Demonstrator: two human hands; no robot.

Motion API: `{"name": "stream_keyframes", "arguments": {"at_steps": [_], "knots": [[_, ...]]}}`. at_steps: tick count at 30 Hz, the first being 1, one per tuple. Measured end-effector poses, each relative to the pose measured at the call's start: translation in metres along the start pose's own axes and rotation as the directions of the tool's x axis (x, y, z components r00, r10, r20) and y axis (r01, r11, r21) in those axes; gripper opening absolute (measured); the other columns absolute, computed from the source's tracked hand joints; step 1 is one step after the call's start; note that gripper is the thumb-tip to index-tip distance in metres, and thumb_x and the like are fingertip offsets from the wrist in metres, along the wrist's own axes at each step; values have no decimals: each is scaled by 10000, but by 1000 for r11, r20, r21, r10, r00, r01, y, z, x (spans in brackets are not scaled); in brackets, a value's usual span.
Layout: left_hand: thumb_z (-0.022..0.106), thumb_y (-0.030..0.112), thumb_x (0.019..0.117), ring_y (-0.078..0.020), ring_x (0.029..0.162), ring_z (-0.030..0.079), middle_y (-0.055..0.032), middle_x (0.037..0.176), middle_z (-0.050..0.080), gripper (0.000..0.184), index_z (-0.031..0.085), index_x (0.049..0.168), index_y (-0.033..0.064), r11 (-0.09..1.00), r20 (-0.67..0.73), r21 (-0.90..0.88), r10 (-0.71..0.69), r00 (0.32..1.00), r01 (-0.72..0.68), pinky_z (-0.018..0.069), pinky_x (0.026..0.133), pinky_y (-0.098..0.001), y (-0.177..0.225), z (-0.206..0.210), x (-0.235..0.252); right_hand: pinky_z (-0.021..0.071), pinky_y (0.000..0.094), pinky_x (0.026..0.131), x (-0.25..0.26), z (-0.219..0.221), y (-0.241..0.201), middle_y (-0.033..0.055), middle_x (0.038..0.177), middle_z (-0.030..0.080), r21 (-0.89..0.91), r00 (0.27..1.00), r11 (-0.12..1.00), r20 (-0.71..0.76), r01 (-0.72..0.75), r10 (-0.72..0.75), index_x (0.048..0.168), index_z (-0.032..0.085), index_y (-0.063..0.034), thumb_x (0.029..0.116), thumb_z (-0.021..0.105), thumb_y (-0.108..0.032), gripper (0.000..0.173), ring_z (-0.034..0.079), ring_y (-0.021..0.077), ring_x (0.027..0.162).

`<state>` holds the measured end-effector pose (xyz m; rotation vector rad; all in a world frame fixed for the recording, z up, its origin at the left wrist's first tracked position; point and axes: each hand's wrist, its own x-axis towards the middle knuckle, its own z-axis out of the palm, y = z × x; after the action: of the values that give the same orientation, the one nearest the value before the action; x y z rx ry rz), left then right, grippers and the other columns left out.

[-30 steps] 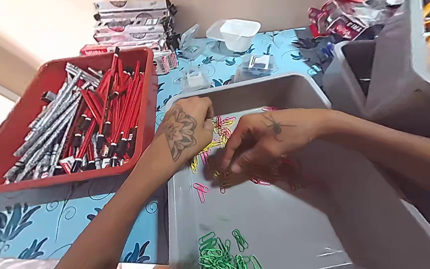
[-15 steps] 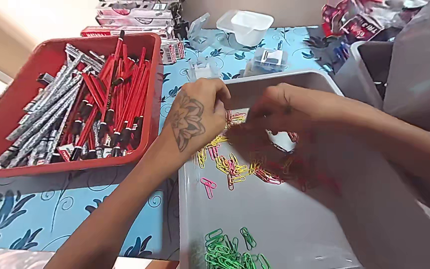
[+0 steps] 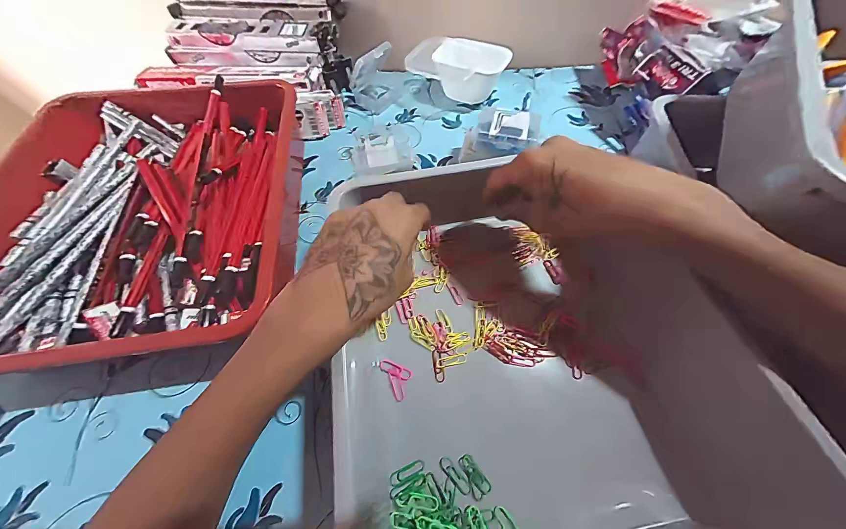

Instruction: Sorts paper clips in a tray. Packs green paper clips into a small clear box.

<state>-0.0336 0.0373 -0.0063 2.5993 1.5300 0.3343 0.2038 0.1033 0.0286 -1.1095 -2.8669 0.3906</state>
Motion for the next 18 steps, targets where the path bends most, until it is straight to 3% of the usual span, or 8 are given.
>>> {"name": "stream_keyframes", "arguments": {"at_steps": [4, 7, 10, 13, 15, 18], "knots": [[699, 297, 968, -334, 946, 685, -137, 1092, 681, 370, 686, 1305, 145, 987, 114, 58, 142, 983, -150, 546, 747, -522, -7, 7, -3, 516, 597, 815, -9, -21, -12, 172, 1016, 687, -184, 930, 949, 223, -255, 293, 1157, 697, -41, 954, 673, -40, 205, 663, 365, 979], [736, 294, 948, -286, 861, 686, -85, 1037, 678, 325, 706, 1245, 165, 986, 133, 95, 125, 983, -139, 547, 687, -486, -7, 8, -7, 509, 557, 727, -12, -14, -15, 127, 892, 645, -292, 877, 914, 306, -283, 370, 1075, 658, -65, 969, 668, -102, 113, 651, 331, 881], [734, 158, 946, -297, 820, 684, -90, 910, 680, 135, 713, 1072, 112, 993, 152, 101, 41, 988, -57, 537, 662, -497, -1, 4, -6, 504, 528, 709, -9, -9, -14, 111, 853, 639, -256, 914, 943, 289, -212, 285, 1033, 664, -56, 964, 671, -81, 74, 646, 310, 834], [781, 69, 875, -365, 757, 689, -151, 825, 669, 112, 696, 947, 51, 992, 100, 125, 7, 995, -19, 541, 609, -538, -1, 8, -10, 515, 444, 696, -7, -6, -7, 83, 827, 659, -57, 977, 997, 206, -47, 58, 982, 708, -39, 950, 685, -60, 45, 641, 231, 780], [788, 104, 891, -369, 787, 670, -155, 866, 654, 145, 682, 972, 49, 992, 115, 119, -47, 992, 33, 514, 633, -542, -3, 7, -18, 521, 372, 708, -4, -2, -5, 83, 836, 679, 57, 988, 995, 121, 87, -93, 993, 718, -12, 944, 676, -31, 68, 644, 182, 768], [745, 104, 915, -351, 783, 662, -140, 891, 644, 125, 675, 1012, 70, 992, 91, 122, -16, 996, 4, 495, 606, -517, -7, 9, -20, 546, 388, 737, -3, -3, -10, 94, 895, 704, 58, 994, 995, 71, 84, -88, 1039, 713, -17, 956, 624, 11, 125, 668, 193, 800]]}}
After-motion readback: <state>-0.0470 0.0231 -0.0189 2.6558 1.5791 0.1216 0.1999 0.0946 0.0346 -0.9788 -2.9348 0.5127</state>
